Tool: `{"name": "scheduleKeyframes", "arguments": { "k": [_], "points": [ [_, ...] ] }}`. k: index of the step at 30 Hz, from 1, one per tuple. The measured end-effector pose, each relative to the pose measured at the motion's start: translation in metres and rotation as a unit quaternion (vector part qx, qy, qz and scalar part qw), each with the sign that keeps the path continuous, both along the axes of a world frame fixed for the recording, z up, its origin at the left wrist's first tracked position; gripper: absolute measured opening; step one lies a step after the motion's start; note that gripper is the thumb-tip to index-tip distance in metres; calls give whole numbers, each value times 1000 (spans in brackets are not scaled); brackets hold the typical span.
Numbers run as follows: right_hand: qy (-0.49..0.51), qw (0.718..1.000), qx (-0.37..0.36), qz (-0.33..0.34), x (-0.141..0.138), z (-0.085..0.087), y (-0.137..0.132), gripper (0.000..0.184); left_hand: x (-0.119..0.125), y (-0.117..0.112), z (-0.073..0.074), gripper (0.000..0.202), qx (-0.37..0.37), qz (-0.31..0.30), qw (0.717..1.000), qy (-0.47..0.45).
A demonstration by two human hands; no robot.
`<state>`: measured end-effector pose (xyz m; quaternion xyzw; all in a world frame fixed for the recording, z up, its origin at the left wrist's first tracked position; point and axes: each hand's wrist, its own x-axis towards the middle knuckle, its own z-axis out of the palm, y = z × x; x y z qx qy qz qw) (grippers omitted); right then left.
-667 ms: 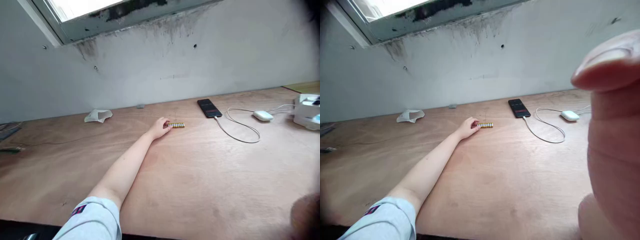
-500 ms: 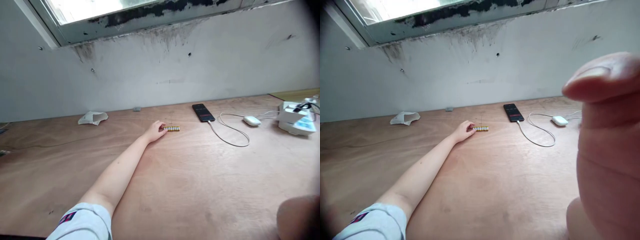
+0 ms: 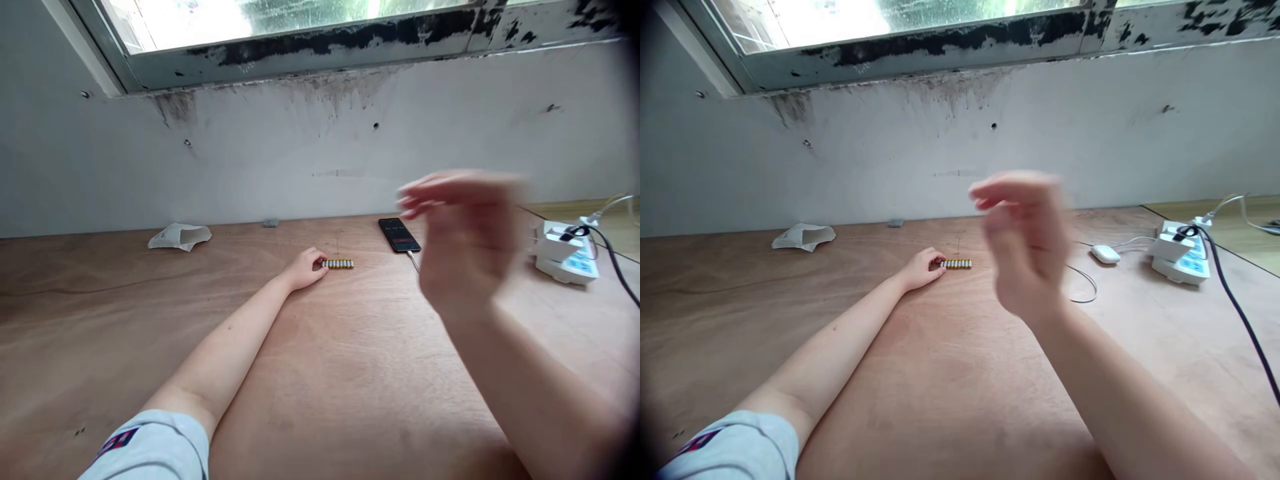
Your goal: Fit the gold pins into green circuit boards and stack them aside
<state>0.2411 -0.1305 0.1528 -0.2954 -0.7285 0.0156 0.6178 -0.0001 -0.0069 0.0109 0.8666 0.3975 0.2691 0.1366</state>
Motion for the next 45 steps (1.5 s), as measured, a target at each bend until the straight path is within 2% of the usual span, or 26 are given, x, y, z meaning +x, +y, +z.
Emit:
{"name": "scheduleKeyframes", "arguments": {
  "k": [1, 2, 4, 6, 8, 10, 14, 20, 30, 37, 45],
  "points": [
    [-19, 999, -23, -15, -5, -15, 14, 21, 0, -1, 0, 23, 1, -4, 1000, 1],
    [-100, 993, -57, -29, -9, -34, 30, 18, 0, -1, 1, 23, 3, -7, 1000, 1],
    [-208, 965, -143, -68, -11, -78, 58, 20, -1, -1, 0, 22, 6, -10, 1000, 0],
    [-262, 941, -204, -66, -6, -117, 76, 22, -1, 0, -2, 21, 8, -16, 1000, -7],
    [-281, 930, -230, -62, 0, -142, 82, 24, -2, 1, -3, 20, 4, -21, 1000, -14],
    [-277, 928, -237, -71, 3, -152, 82, 23, -2, 2, -3, 20, -6, -23, 1000, -19],
    [-274, 930, -238, -57, 3, -151, 83, 17, -3, 2, -1, 20, -26, -20, 999, -26],
    [-261, 934, -242, -32, 5, -152, 95, 20, -2, 4, -3, 19, -15, -8, 1000, -23],
    [-254, 933, -251, -38, 3, -151, 99, 19, -1, 6, -3, 21, -17, 3, 1000, -17],
    [-261, 923, -280, -39, 2, -146, 97, 18, -1, 5, -3, 21, -18, 6, 1000, -16],
    [-275, 922, -270, -34, 3, -147, 98, 17, -1, 5, -2, 22, -16, 6, 1000, -12]
  ]
}}
